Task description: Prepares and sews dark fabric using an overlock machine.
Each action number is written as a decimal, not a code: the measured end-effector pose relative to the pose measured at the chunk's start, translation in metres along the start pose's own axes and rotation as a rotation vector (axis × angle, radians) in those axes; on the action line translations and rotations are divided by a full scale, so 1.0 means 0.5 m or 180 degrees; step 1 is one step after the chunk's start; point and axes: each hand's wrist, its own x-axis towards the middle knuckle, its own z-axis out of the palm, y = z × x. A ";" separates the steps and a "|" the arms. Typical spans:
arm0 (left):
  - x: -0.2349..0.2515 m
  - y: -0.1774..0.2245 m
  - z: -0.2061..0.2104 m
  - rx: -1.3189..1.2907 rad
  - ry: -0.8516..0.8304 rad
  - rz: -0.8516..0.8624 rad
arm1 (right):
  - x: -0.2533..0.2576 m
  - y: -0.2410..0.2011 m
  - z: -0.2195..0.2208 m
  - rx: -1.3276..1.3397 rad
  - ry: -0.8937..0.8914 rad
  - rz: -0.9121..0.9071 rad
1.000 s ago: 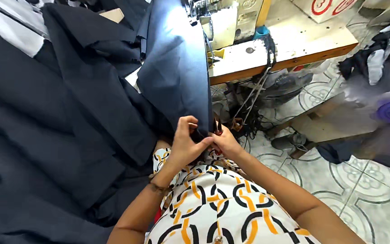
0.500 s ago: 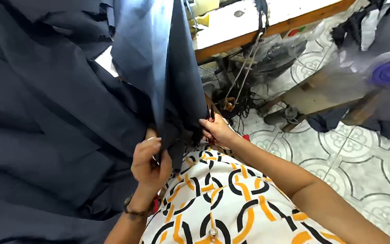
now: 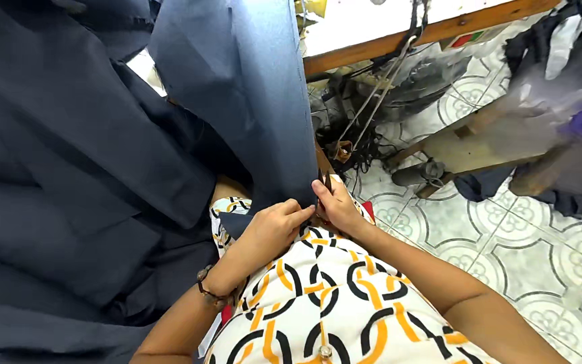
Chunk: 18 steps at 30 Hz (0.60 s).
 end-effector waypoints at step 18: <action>0.396 -0.232 -0.482 0.1843 0.0135 -0.1325 | 0.120 -0.030 -0.036 0.0586 -0.0403 0.0056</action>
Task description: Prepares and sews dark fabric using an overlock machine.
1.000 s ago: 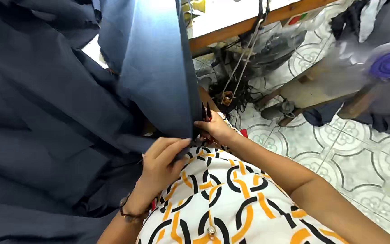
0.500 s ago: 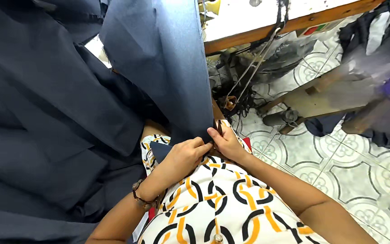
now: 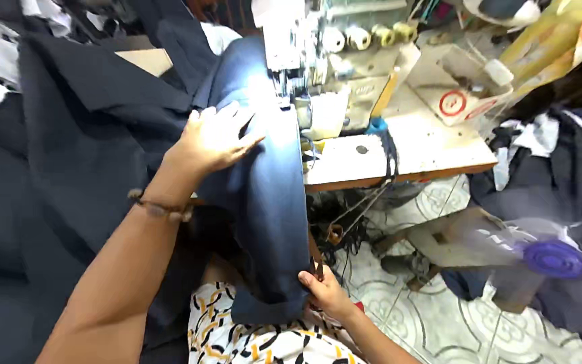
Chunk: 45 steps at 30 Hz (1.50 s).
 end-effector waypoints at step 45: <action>-0.286 0.180 0.345 -0.1740 0.2181 0.0812 | 0.094 -0.107 0.040 0.0187 0.0874 -0.0054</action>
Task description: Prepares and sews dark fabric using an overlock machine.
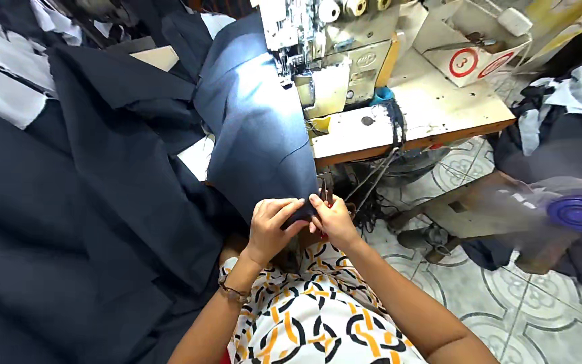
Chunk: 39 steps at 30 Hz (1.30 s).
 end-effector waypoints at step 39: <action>0.553 -0.241 -0.104 0.0581 -0.2230 -0.0476 | 0.283 -0.148 0.069 -0.0113 -0.0022 -0.0701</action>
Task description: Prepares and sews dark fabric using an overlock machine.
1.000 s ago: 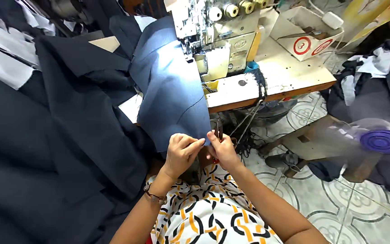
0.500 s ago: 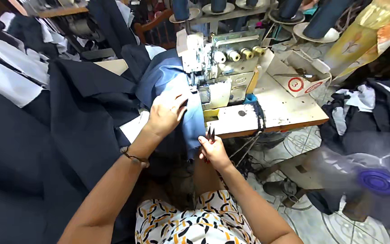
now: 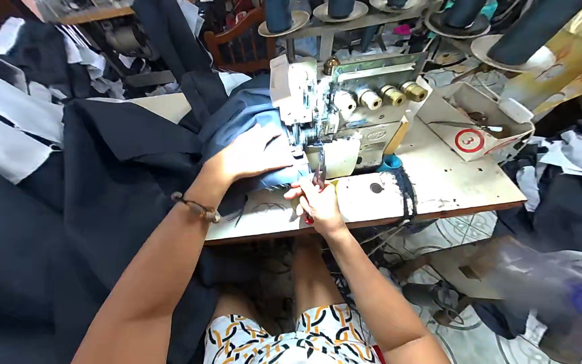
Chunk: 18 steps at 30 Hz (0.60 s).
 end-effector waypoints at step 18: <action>-0.226 0.110 0.017 0.1034 0.0993 -0.1197 | -0.009 -0.177 0.015 -0.4639 -0.0804 -0.0792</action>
